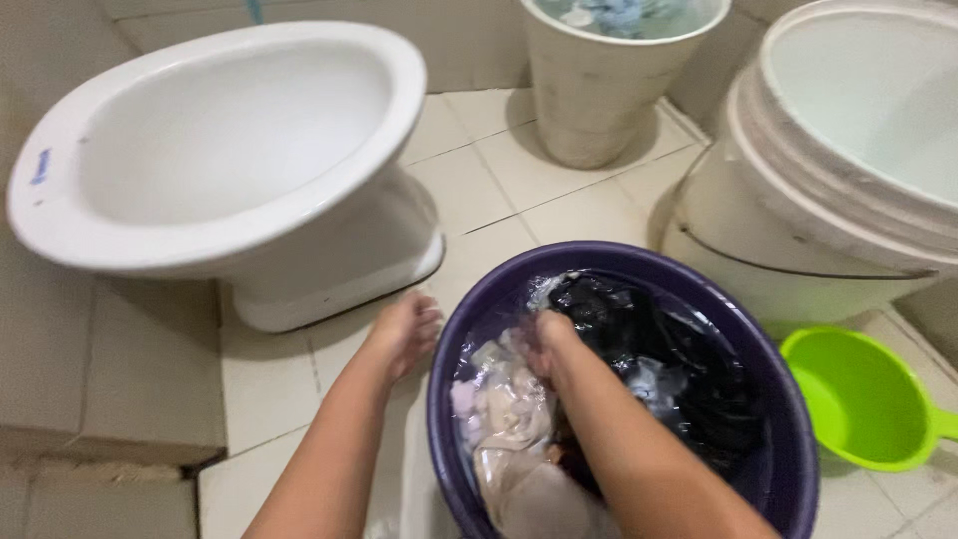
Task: The person scoops water from a white bucket using a green scoop and pours it into a purple basin containing clothes. They then wash the clothes by hand, scrubbing and wringing them before transferring some items into a separate bucket.
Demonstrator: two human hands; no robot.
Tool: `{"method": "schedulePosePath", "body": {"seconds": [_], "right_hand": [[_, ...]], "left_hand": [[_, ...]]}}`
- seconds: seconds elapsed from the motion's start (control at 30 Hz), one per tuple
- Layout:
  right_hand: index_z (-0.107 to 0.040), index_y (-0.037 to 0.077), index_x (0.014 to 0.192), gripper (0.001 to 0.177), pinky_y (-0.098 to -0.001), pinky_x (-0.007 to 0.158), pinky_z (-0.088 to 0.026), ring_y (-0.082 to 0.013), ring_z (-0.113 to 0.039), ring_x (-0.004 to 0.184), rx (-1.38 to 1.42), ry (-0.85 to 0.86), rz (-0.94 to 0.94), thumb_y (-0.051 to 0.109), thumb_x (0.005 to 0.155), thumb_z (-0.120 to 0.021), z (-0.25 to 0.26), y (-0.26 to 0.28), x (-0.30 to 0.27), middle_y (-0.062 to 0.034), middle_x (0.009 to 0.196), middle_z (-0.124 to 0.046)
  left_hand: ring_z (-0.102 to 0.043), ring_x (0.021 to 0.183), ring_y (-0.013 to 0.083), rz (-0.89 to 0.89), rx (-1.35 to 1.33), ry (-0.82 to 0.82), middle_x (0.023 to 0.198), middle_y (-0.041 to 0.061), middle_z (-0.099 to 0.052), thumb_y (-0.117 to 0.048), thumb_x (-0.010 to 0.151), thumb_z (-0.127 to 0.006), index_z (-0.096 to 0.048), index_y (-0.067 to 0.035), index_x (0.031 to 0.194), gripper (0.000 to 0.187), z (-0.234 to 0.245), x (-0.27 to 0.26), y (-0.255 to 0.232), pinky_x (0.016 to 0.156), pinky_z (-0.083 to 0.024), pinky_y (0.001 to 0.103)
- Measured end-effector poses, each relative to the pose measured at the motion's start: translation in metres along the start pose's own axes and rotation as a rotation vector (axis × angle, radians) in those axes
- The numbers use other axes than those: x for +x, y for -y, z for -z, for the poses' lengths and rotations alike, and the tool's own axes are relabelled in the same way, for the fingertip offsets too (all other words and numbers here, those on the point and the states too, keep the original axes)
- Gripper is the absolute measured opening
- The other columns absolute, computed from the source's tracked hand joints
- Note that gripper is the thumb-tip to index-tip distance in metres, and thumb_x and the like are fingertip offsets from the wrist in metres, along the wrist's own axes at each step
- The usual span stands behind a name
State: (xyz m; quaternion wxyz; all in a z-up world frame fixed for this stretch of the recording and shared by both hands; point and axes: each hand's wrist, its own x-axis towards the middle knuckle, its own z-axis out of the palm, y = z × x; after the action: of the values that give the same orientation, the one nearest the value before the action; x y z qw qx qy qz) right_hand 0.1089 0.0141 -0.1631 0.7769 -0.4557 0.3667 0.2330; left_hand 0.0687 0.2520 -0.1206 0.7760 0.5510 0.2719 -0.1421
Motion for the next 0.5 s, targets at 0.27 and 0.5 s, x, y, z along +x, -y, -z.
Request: {"method": "schedulePosePath", "body": {"seconds": [0.27, 0.5], "right_hand": [[-0.059, -0.003, 0.108, 0.024, -0.0421, 0.087, -0.058, -0.0284, -0.065, 0.092, -0.376, 0.388, 0.107, 0.016, 0.100, -0.047, -0.093, 0.071, -0.046, -0.0163, 0.099, -0.065], [-0.058, -0.004, 0.122, 0.035, -0.0465, 0.090, -0.056, -0.0299, -0.063, 0.098, -0.132, 0.139, -0.002, 0.020, 0.103, -0.042, -0.014, 0.050, -0.049, -0.0197, 0.110, -0.064]], "left_hand": [[-0.055, 0.067, 0.0278, -0.039, 0.392, -0.058, 0.079, 0.014, -0.061, -0.020, 0.087, -0.053, -0.065, -0.003, 0.089, 0.021, -0.061, 0.053, -0.025, 0.061, -0.044, 0.049], [-0.067, 0.088, 0.0362, -0.156, 0.453, -0.084, 0.097, 0.024, -0.072, -0.028, 0.091, -0.058, -0.069, 0.010, 0.099, 0.040, -0.072, 0.082, -0.016, 0.078, -0.053, 0.053]]}}
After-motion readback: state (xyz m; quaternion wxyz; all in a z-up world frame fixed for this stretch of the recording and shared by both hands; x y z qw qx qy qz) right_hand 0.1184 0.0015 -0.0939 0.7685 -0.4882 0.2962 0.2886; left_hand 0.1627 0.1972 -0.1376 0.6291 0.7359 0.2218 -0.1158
